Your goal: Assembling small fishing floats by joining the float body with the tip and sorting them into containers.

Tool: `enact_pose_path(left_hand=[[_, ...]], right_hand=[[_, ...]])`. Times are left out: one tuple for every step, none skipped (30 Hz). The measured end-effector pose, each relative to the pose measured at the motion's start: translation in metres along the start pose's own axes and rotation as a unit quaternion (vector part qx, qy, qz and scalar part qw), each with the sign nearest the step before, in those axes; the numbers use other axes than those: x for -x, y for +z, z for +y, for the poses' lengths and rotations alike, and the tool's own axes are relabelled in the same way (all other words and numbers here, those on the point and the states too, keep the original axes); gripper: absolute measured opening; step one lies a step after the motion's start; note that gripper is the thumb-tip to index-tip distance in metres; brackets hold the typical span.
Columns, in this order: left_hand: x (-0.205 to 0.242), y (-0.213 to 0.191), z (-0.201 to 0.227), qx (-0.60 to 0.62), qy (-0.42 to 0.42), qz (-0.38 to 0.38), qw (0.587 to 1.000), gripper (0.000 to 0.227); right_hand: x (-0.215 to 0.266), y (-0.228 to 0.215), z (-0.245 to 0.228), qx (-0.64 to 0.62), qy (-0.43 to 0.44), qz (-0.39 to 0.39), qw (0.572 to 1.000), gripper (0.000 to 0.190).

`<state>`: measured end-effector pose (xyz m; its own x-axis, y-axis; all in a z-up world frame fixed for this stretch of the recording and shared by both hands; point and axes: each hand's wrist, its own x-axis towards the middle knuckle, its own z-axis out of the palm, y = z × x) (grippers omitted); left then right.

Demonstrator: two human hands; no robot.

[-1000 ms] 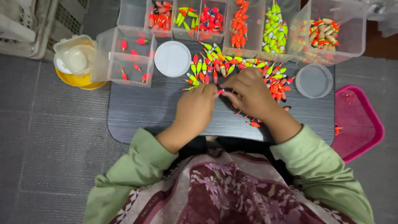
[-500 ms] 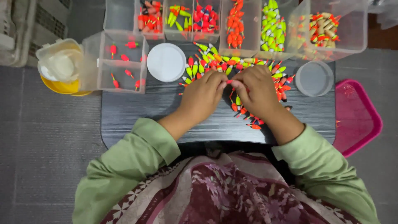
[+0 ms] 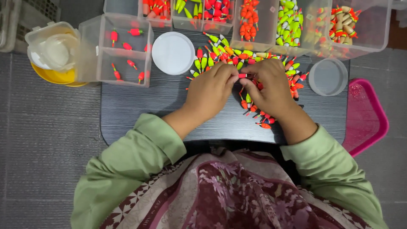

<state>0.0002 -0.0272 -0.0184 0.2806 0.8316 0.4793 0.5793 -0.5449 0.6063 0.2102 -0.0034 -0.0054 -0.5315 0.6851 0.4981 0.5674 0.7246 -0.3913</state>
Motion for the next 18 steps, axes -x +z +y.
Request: enact_pose_path(left_hand=[[-0.0001, -0.0004, 0.0006, 0.0, 0.0, -0.001, 1.0, 0.008], [-0.0004, -0.0008, 0.0013, 0.003, 0.004, 0.0, 1.0, 0.008], [-0.001, -0.001, 0.0018, 0.006, 0.009, 0.001, 1.0, 0.009], [-0.0011, -0.0013, 0.0026, 0.006, 0.01, 0.001, 1.0, 0.009], [-0.0014, -0.0015, 0.0033, 0.011, 0.016, 0.001, 1.0, 0.009], [-0.0017, -0.0017, 0.0039, 0.017, 0.021, 0.0, 1.0, 0.01], [-0.0018, -0.0017, 0.0035, 0.017, 0.021, 0.0, 1.0, 0.01], [-0.0018, -0.0018, 0.003, 0.011, 0.019, 0.0, 1.0, 0.01], [-0.0015, -0.0018, 0.0025, 0.005, 0.016, 0.0, 1.0, 0.01], [-0.001, -0.0016, 0.0017, 0.005, 0.016, 0.0, 1.0, 0.01], [-0.0008, -0.0015, 0.0008, 0.004, 0.016, 0.001, 1.0, 0.01], [-0.0005, -0.0015, -0.0001, 0.004, 0.017, 0.003, 1.0, 0.01], [-0.0008, -0.0022, 0.0015, 0.003, 0.016, 0.003, 1.0, 0.01], [-0.0011, -0.0028, 0.0031, -0.002, 0.016, -0.002, 1.0, 0.012], [-0.0014, -0.0031, 0.005, -0.006, 0.015, -0.006, 1.0, 0.013], [-0.0013, -0.004, 0.0056, -0.006, 0.015, -0.006, 1.0, 0.013], [-0.0015, -0.0047, 0.0062, -0.003, 0.017, -0.01, 1.0, 0.013], [-0.0017, -0.0055, 0.0068, 0.0, 0.019, -0.014, 1.0, 0.013]], right_hand=[[0.0012, 0.0011, 0.0011, 0.0, 0.0, 0.0, 1.0, 0.024], [0.0024, 0.002, 0.0024, 0.003, -0.005, -0.003, 1.0, 0.02], [0.0036, 0.0029, 0.0038, 0.007, -0.011, -0.005, 1.0, 0.019], [0.0053, 0.0044, 0.0051, 0.007, -0.011, -0.005, 1.0, 0.019], [0.0069, 0.0058, 0.0066, 0.007, -0.006, -0.004, 1.0, 0.022], [0.0086, 0.0073, 0.0081, 0.008, -0.002, -0.003, 1.0, 0.027], [0.006, 0.0049, 0.0051, 0.008, -0.001, -0.003, 1.0, 0.027], [0.0035, 0.0026, 0.002, -0.003, 0.001, -0.002, 1.0, 0.025], [0.0009, 0.0003, -0.0011, -0.013, 0.002, -0.001, 1.0, 0.026], [0.0024, 0.0012, 0.0003, -0.013, 0.003, -0.001, 1.0, 0.026], [0.0034, 0.0021, 0.0019, -0.013, -0.004, 0.007, 1.0, 0.022], [0.0044, 0.0029, 0.0035, -0.012, -0.01, 0.014, 1.0, 0.02], [0.004, 0.0029, 0.0031, -0.013, -0.01, 0.014, 1.0, 0.02], [0.0036, 0.0028, 0.0027, -0.007, -0.012, 0.011, 1.0, 0.018], [0.0036, 0.0025, 0.0023, -0.001, -0.013, 0.008, 1.0, 0.02], [0.0048, 0.0036, 0.0038, -0.001, -0.012, 0.008, 1.0, 0.02], [0.006, 0.0044, 0.0055, 0.0, -0.009, 0.006, 1.0, 0.02], [0.0071, 0.0052, 0.0071, 0.002, -0.005, 0.004, 1.0, 0.022]])
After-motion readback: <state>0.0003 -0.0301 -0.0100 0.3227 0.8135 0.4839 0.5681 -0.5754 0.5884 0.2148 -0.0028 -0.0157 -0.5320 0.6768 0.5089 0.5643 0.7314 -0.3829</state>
